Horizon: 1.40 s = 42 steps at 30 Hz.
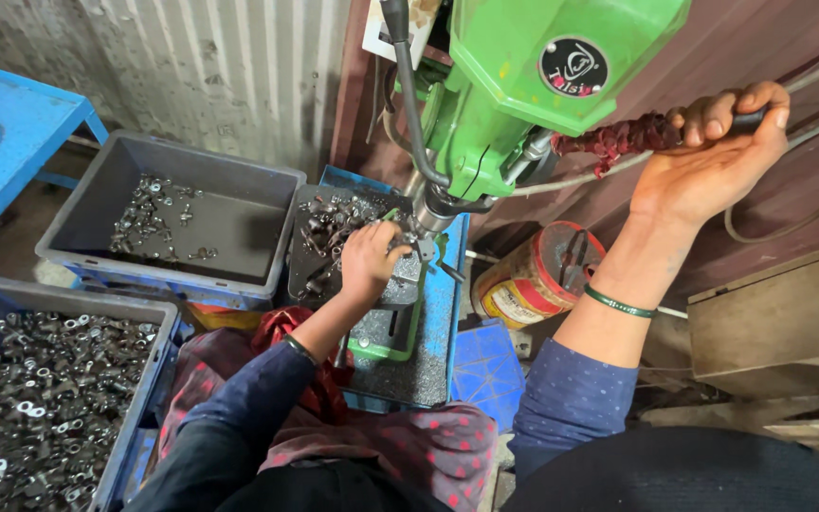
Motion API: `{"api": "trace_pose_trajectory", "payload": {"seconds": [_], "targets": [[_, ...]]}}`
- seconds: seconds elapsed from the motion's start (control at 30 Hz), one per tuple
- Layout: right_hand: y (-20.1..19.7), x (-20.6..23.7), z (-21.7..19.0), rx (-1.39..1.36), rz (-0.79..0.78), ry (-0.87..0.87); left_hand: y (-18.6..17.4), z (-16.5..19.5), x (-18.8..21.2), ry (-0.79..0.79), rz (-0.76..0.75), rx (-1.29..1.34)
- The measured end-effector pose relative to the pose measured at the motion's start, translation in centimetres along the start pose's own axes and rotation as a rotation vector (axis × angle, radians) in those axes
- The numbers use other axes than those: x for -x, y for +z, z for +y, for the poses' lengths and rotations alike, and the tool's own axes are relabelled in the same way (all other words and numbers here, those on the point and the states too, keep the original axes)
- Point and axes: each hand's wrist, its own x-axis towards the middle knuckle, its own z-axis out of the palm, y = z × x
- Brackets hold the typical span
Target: The person drills holes in small dark metal fittings using a bench drill press. They take a part from a bin, seat it in the jig under the bit, pull the drill lever down to drill, then move the finished part into a nearby tray, repeating the cycle continuously.
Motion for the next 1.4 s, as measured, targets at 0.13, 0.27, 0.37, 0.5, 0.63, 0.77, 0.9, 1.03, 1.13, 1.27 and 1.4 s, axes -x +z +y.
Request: {"api": "trace_pose_trajectory", "payload": {"seconds": [0.13,0.27,0.37,0.5,0.63,0.77,0.9,1.03,1.13,1.27,1.4], "targets": [[0.4,0.0,-0.1,-0.011,-0.006,-0.016,0.7,-0.8,0.5,-0.018,0.016,0.039],[0.7,1.6,-0.3,-0.003,0.004,-0.056,0.9,-1.6,0.0,0.003,-0.042,0.112],[1.0,4.3,-0.8,0.041,-0.017,-0.127,0.9,-2.2,-0.6,-0.098,-0.072,0.165],[1.3,9.7,-1.1,0.06,-0.078,-0.194,1.0,-2.6,-0.9,-0.089,-0.076,0.112],[1.4,14.0,0.0,0.062,-0.055,-0.254,1.3,-2.7,-1.0,-0.033,-0.045,0.107],[1.0,14.4,0.7,0.03,-0.03,-0.258,1.4,-2.6,-1.2,-0.048,-0.048,0.091],[0.7,13.5,0.9,0.017,-0.042,-0.254,1.1,-2.4,-1.5,-0.051,-0.074,0.072],[0.5,13.3,0.9,0.026,-0.039,-0.258,0.0,-2.4,-1.1,-0.08,-0.118,0.164],[0.6,14.4,1.0,0.029,-0.033,-0.26,-1.3,-2.6,-0.5,-0.131,-0.068,0.288],[0.7,14.7,1.0,0.047,-0.028,-0.272,-2.6,-3.2,-0.9,-0.252,0.026,0.34],[1.0,13.3,0.8,0.092,-0.026,-0.313,-2.7,-3.1,-1.4,-0.34,-0.116,0.164]]}}
